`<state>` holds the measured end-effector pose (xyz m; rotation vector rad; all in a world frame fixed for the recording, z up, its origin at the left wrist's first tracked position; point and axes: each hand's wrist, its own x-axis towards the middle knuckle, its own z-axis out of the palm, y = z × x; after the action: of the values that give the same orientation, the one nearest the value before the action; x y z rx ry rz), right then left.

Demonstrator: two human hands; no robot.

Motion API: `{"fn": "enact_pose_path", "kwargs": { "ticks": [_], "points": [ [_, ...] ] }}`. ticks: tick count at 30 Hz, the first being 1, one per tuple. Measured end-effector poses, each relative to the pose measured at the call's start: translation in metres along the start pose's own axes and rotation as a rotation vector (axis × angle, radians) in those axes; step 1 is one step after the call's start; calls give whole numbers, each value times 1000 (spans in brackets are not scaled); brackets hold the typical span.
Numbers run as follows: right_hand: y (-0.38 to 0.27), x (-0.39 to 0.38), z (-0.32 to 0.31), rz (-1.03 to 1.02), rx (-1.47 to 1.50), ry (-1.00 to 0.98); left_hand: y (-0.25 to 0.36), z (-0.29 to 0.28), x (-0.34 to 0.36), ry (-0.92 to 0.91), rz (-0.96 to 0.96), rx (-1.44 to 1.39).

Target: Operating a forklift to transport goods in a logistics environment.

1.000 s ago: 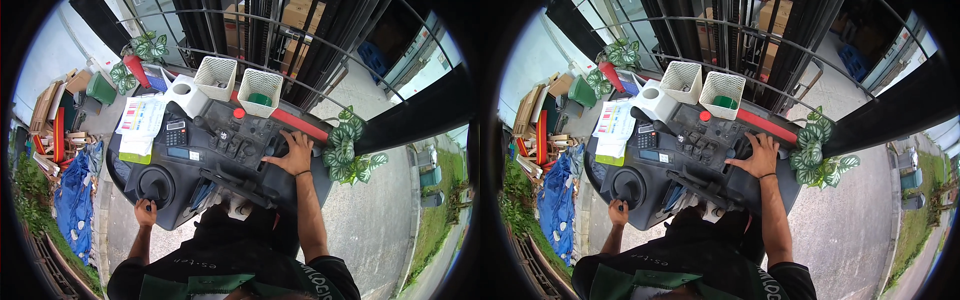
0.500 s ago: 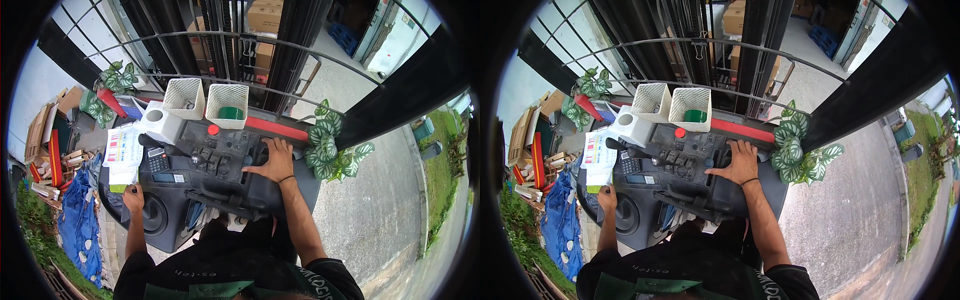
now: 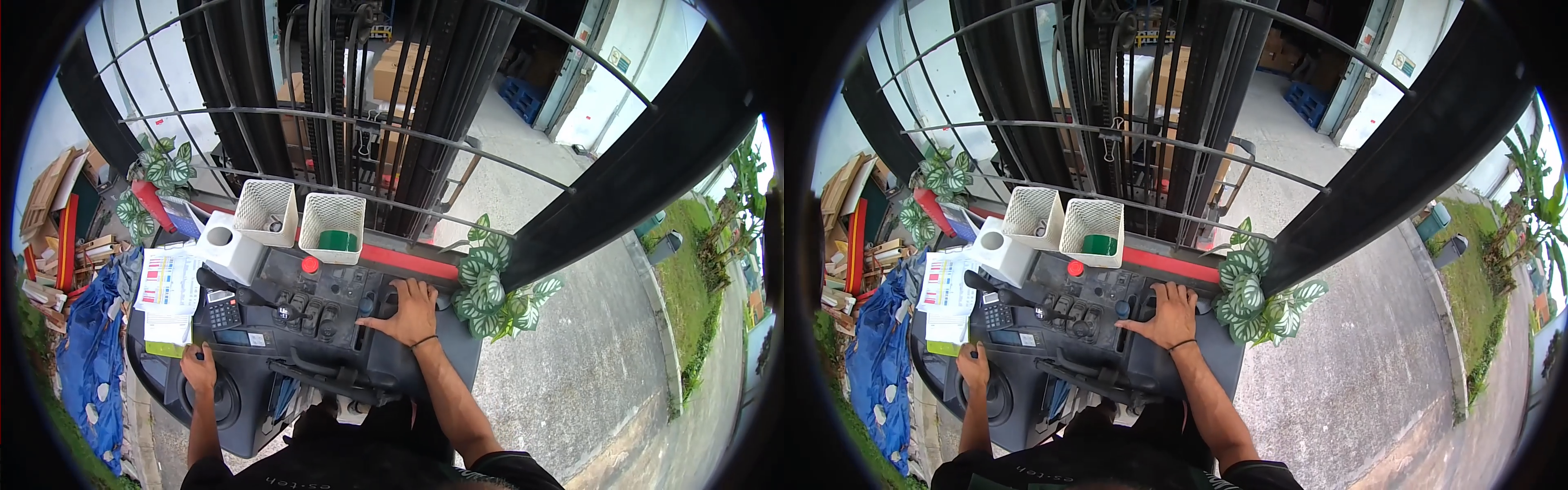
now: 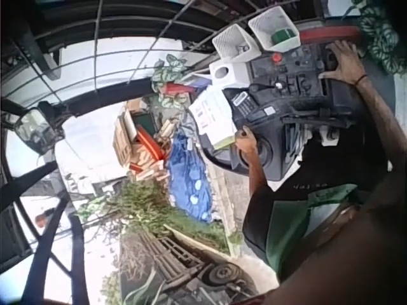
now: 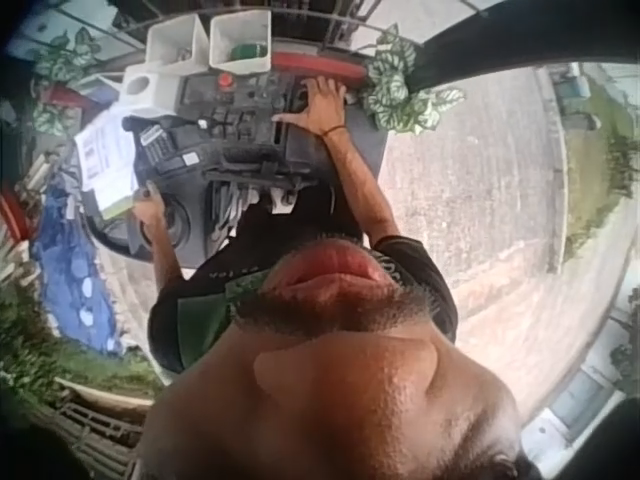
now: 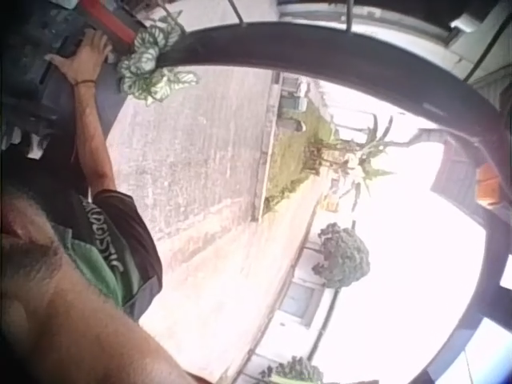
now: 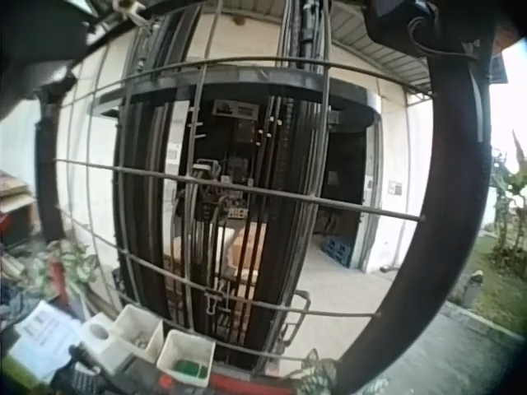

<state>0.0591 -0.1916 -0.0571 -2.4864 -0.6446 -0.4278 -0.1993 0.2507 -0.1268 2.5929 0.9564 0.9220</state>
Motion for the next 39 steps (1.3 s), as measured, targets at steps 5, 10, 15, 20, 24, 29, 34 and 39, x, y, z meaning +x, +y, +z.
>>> {"fn": "enact_pose_path", "kwargs": {
  "ticks": [5,10,15,20,24,29,34,39],
  "points": [
    [-5,-5,-8,5,-5,-36,16,-13,-9,-31,-2,-71],
    [-18,-22,-6,21,-30,-27,23,-26,-32,-88,45,-95],
    [-41,-37,3,-18,-26,-24,10,-48,-75,-155,121,-146],
    [-57,-54,2,-46,-80,-13,-6,-73,-111,-156,104,-128],
    [-68,-62,5,-33,-54,-19,-26,-94,-128,-141,129,-109],
    [-61,-56,-6,-22,-78,-18,-22,-105,-141,-214,189,-96],
    [-56,-40,-7,24,-7,-71,-32,-132,-141,-249,289,-78],
    [-24,-15,-10,44,-21,-67,-56,-126,-140,-239,231,-56]
  ]
}}
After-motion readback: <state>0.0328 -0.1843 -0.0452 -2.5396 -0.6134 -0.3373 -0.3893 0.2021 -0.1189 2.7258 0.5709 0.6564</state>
